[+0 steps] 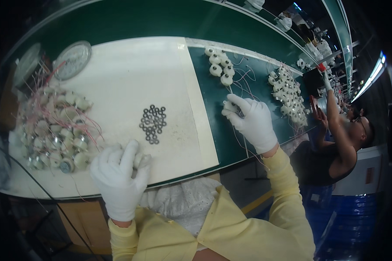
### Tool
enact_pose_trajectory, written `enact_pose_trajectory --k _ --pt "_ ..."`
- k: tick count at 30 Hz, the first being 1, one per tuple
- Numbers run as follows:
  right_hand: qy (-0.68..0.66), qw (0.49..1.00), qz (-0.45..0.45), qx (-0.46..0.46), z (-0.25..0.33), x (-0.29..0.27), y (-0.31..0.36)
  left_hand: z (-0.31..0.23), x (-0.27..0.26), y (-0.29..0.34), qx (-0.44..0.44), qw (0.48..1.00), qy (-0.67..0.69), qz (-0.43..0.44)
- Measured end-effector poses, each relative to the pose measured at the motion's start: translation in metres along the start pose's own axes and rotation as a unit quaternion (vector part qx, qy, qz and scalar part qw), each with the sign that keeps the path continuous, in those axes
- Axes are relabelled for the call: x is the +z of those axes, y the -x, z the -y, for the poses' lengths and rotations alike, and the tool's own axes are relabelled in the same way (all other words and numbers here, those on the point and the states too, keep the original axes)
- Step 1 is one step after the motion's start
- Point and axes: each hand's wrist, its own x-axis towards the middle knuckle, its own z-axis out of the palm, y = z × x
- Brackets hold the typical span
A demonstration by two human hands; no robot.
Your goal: The person assembles small white cylindrical electronic components by inserting metal rings into their ends. They pick up a component, insert a ring, and place the finished unit on the table. The process is repeated continuously with components and rings arranged on the work surface.
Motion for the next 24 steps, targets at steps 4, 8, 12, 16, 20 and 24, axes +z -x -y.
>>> enact_pose_trajectory --k 4,8,12,16,20,24 --pt "-0.071 0.995 -0.021 0.062 -0.019 0.002 -0.01 -0.003 -0.002 -0.005 0.011 1.0 -0.002 -0.002" --pt "-0.072 0.989 -0.005 0.128 -0.034 0.003 -0.013 -0.001 0.001 -0.004 0.033 0.999 -0.014 -0.007" --pt "-0.117 0.977 0.018 0.179 -0.034 0.003 -0.026 0.004 0.002 -0.004 0.055 0.998 -0.014 -0.002" --pt "-0.402 0.879 0.043 0.252 -0.054 0.023 -0.028 0.005 0.005 -0.004 0.073 0.997 -0.002 -0.001" --pt "-0.459 0.839 0.059 0.287 -0.058 0.021 -0.03 0.002 0.0 -0.008 0.064 0.997 0.015 0.038" --pt "-0.464 0.846 0.015 0.263 -0.062 0.036 -0.034 0.004 0.004 -0.006 0.086 0.996 0.015 0.001"
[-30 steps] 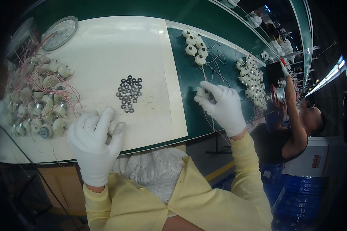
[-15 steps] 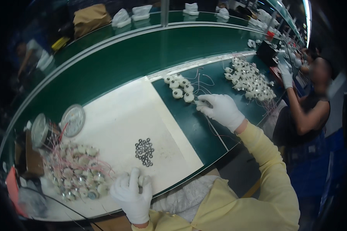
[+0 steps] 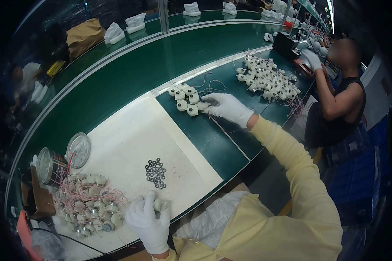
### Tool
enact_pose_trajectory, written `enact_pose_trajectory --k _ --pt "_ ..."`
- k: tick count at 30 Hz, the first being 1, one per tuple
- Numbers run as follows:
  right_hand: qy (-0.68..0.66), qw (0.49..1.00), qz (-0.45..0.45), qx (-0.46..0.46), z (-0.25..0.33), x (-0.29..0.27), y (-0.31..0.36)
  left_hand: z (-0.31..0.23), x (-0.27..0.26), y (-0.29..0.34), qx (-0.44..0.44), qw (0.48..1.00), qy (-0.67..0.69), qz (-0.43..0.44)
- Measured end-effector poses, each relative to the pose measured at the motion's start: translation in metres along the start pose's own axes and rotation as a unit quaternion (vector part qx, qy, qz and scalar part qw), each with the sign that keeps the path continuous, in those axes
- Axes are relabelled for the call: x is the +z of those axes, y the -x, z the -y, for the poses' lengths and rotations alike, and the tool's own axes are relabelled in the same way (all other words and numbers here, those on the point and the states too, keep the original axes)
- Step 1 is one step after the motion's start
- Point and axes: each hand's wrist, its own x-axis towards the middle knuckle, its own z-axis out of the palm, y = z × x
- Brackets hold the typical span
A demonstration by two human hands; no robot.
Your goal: The person assembles small white cylindrical electronic components by inserting metal rings into their ends. They pick up a component, insert a ring, and place the finished unit on the table. The process is repeated continuously with components and rings arranged on the work surface.
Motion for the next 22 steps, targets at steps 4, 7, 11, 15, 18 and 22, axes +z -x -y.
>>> enact_pose_trajectory --k 4,7,11,15,18,22 --pt "0.075 0.997 -0.013 -0.014 0.012 0.005 -0.004 0.002 0.0 0.002 -0.001 1.0 0.002 -0.006" --pt "0.131 0.99 -0.004 -0.053 0.014 0.001 -0.004 0.003 0.001 0.001 0.012 1.0 0.008 -0.028" --pt "0.259 0.962 -0.047 -0.065 0.029 -0.035 0.029 0.002 0.003 0.001 0.02 0.998 0.029 -0.048" --pt "0.098 0.989 -0.101 -0.037 0.054 -0.076 0.083 0.008 0.002 0.007 0.04 0.998 0.035 -0.045" --pt "-0.045 0.978 -0.181 -0.097 0.081 -0.059 0.126 0.022 0.001 0.027 -0.001 0.994 0.072 -0.08" --pt "0.021 0.95 -0.141 -0.278 0.082 -0.019 0.163 0.046 0.023 0.049 -0.143 0.896 0.404 -0.111"
